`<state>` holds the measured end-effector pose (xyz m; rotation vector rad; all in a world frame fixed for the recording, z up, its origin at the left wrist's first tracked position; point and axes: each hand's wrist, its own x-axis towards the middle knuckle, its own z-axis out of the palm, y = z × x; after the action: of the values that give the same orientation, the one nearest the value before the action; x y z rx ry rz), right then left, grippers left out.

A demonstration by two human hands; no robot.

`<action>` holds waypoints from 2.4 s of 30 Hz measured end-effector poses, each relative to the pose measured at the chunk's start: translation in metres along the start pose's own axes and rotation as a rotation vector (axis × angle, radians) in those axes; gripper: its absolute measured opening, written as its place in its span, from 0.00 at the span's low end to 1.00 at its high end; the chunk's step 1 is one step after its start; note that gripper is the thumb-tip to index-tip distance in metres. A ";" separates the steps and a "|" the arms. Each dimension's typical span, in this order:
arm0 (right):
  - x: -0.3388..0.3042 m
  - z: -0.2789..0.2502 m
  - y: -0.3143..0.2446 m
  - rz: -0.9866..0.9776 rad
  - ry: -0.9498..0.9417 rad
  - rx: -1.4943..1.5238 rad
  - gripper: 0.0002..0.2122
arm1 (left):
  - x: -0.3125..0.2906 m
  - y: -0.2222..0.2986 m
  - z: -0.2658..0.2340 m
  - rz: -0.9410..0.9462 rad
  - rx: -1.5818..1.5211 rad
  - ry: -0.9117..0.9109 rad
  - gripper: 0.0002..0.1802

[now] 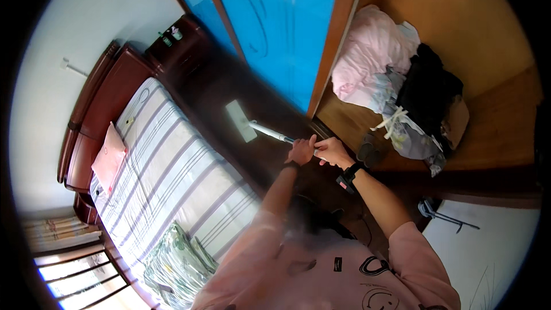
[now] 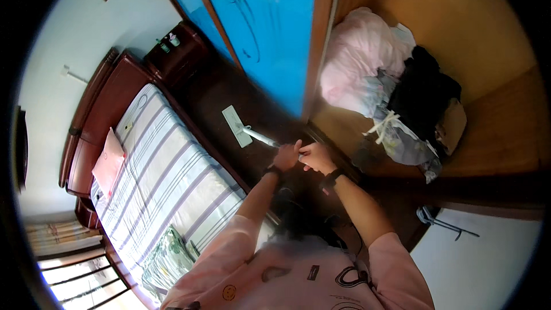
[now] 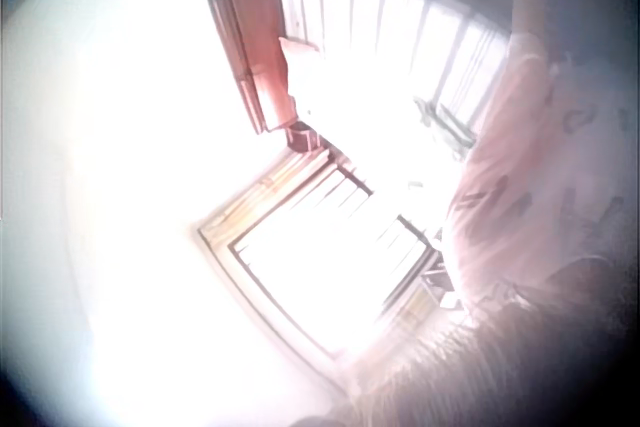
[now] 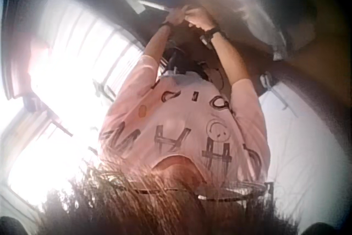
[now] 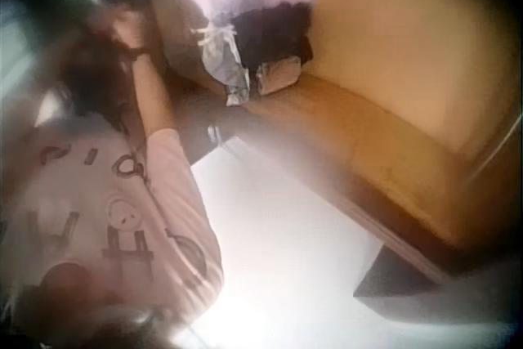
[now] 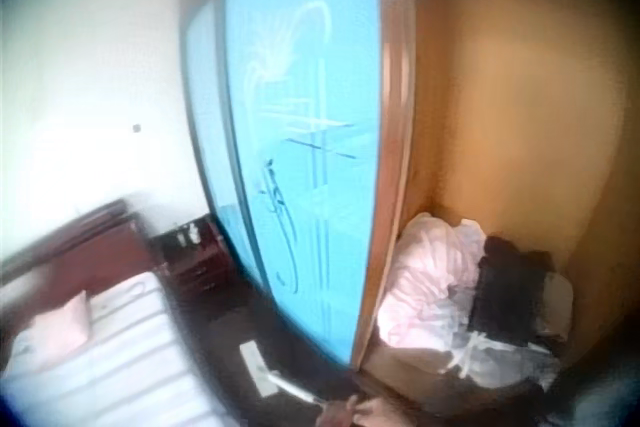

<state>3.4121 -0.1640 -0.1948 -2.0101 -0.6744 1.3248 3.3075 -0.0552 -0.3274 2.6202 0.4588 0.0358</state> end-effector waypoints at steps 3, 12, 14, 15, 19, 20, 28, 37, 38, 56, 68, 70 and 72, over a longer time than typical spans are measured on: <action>0.019 0.039 -0.016 0.021 -0.019 -0.009 0.17 | -0.016 -0.036 -0.005 -0.094 -0.028 -0.098 0.22; 0.057 0.116 -0.028 0.129 -0.178 0.282 0.16 | -0.070 -0.127 0.006 0.025 0.090 0.289 0.16; 0.056 0.122 -0.014 0.134 -0.239 0.294 0.13 | -0.076 -0.129 0.011 0.104 -0.003 0.275 0.13; 0.053 0.126 -0.006 0.176 -0.235 0.309 0.11 | -0.078 -0.126 0.014 0.099 0.000 0.277 0.13; 0.035 0.126 0.019 0.237 -0.300 0.297 0.11 | -0.101 -0.107 0.033 0.085 0.029 0.056 0.12; 0.031 0.121 0.028 0.238 -0.310 0.278 0.11 | -0.101 -0.096 0.033 0.058 0.020 -0.067 0.15; -0.033 0.065 0.091 0.199 -0.438 0.408 0.11 | -0.099 -0.001 0.035 -0.036 -0.049 -0.155 0.13; -0.135 0.004 0.135 0.275 -0.597 0.624 0.10 | -0.125 0.078 0.102 -0.120 -0.264 -0.337 0.20; -0.145 -0.005 0.139 0.307 -0.588 0.652 0.09 | -0.124 0.092 0.100 -0.159 -0.308 -0.357 0.22; -0.156 -0.007 0.170 0.464 -0.592 0.738 0.07 | -0.143 0.114 0.133 -0.034 -0.265 -0.121 0.19; -0.104 0.022 0.119 0.509 -0.646 0.851 0.06 | -0.124 0.056 0.091 -0.011 -0.017 -0.226 0.10; -0.091 0.040 0.103 0.536 -0.641 0.884 0.07 | -0.124 0.034 0.081 -0.031 -0.018 -0.246 0.10; -0.079 0.059 0.088 0.544 -0.650 0.940 0.06 | -0.127 0.008 0.073 -0.055 -0.022 -0.265 0.10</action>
<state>3.3348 -0.2661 -0.2293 -0.9911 0.2870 2.1153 3.1981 -0.1369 -0.3816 2.5405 0.4330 -0.3178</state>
